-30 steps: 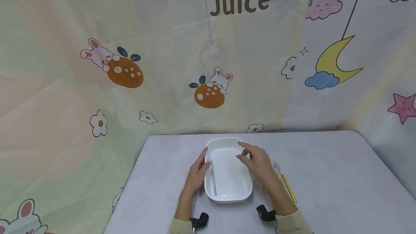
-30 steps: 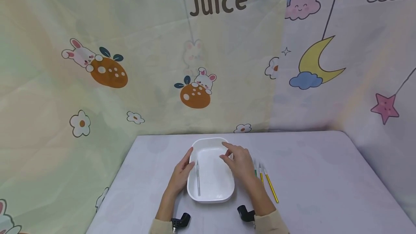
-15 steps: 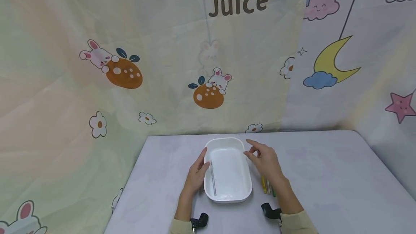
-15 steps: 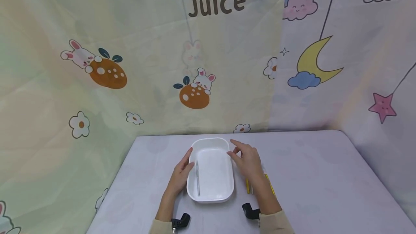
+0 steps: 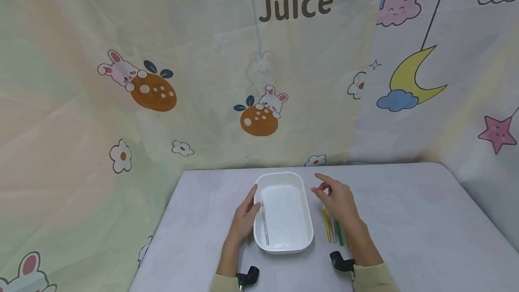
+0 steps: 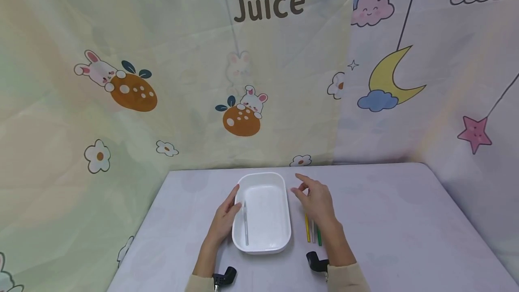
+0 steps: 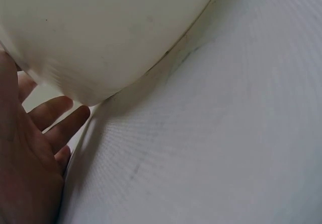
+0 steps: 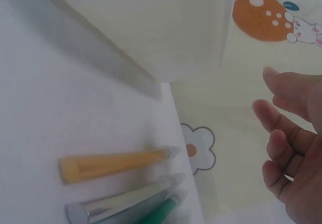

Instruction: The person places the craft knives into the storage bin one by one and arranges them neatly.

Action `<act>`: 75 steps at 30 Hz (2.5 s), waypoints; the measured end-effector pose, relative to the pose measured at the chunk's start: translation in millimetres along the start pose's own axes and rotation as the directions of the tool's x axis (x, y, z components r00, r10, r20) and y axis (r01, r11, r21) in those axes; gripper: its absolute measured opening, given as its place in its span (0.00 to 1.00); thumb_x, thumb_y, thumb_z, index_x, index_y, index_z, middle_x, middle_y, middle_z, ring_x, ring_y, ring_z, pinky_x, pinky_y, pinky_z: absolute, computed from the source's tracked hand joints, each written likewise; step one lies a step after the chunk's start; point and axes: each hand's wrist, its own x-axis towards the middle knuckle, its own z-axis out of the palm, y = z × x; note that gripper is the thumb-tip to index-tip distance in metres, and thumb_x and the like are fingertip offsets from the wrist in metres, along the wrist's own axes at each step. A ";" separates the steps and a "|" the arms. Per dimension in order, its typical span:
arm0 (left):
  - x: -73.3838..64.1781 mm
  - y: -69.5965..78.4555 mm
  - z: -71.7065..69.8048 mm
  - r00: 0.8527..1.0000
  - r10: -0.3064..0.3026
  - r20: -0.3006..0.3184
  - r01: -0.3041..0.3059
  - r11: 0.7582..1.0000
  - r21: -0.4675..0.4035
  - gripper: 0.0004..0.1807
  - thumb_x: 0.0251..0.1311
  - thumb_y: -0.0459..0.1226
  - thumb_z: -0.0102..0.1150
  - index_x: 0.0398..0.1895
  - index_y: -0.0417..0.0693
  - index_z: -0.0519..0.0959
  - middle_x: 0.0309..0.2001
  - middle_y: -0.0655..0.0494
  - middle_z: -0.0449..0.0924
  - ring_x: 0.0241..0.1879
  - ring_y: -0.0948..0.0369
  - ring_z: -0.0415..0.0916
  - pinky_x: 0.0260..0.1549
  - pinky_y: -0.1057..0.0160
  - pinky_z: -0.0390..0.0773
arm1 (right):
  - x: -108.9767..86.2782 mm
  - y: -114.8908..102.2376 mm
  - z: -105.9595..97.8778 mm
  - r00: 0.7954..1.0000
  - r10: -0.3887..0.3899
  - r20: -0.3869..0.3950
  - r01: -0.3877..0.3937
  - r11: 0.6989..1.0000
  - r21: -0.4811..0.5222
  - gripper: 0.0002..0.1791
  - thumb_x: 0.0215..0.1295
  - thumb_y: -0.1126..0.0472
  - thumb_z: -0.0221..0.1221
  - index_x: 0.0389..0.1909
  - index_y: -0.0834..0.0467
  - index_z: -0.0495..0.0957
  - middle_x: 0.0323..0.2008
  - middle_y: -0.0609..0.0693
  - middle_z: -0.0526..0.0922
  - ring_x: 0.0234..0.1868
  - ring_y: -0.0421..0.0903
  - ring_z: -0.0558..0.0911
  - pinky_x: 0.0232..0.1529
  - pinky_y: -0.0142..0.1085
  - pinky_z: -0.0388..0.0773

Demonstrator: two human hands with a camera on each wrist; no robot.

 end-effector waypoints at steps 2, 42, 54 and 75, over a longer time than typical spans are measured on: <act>0.2 0.4 -0.2 1.000 -0.003 0.001 0.003 1.000 0.002 0.30 0.78 0.41 0.53 0.79 0.70 0.64 0.79 0.68 0.61 0.80 0.59 0.58 0.80 0.49 0.59 | 0.5 0.7 -1.1 1.000 0.023 0.005 -0.023 1.000 0.000 0.29 0.66 0.55 0.71 0.68 0.53 0.78 0.36 0.49 0.87 0.29 0.44 0.71 0.25 0.30 0.66; 0.4 -2.4 0.9 1.000 0.017 0.003 -0.017 1.000 -0.004 0.30 0.78 0.41 0.52 0.80 0.68 0.63 0.80 0.67 0.61 0.80 0.59 0.58 0.79 0.50 0.59 | -3.4 15.1 0.5 0.963 0.194 0.185 -0.181 0.980 -0.086 0.27 0.66 0.57 0.70 0.65 0.56 0.80 0.41 0.54 0.87 0.31 0.46 0.77 0.28 0.34 0.75; -0.2 -3.4 1.4 1.000 0.013 0.003 -0.013 1.000 -0.015 0.30 0.77 0.41 0.54 0.79 0.69 0.64 0.79 0.66 0.62 0.80 0.58 0.59 0.79 0.48 0.59 | -4.5 18.9 6.1 0.957 0.210 0.202 -0.189 0.975 -0.117 0.24 0.66 0.58 0.70 0.63 0.55 0.82 0.37 0.51 0.86 0.31 0.45 0.78 0.31 0.35 0.78; 0.0 -4.4 0.7 1.000 0.006 0.005 -0.006 1.000 0.011 0.30 0.78 0.43 0.53 0.80 0.71 0.63 0.80 0.68 0.60 0.80 0.58 0.58 0.79 0.48 0.59 | -3.6 26.9 13.4 0.960 0.184 0.211 -0.153 0.976 -0.154 0.24 0.64 0.58 0.71 0.60 0.56 0.84 0.33 0.49 0.86 0.29 0.44 0.77 0.32 0.38 0.80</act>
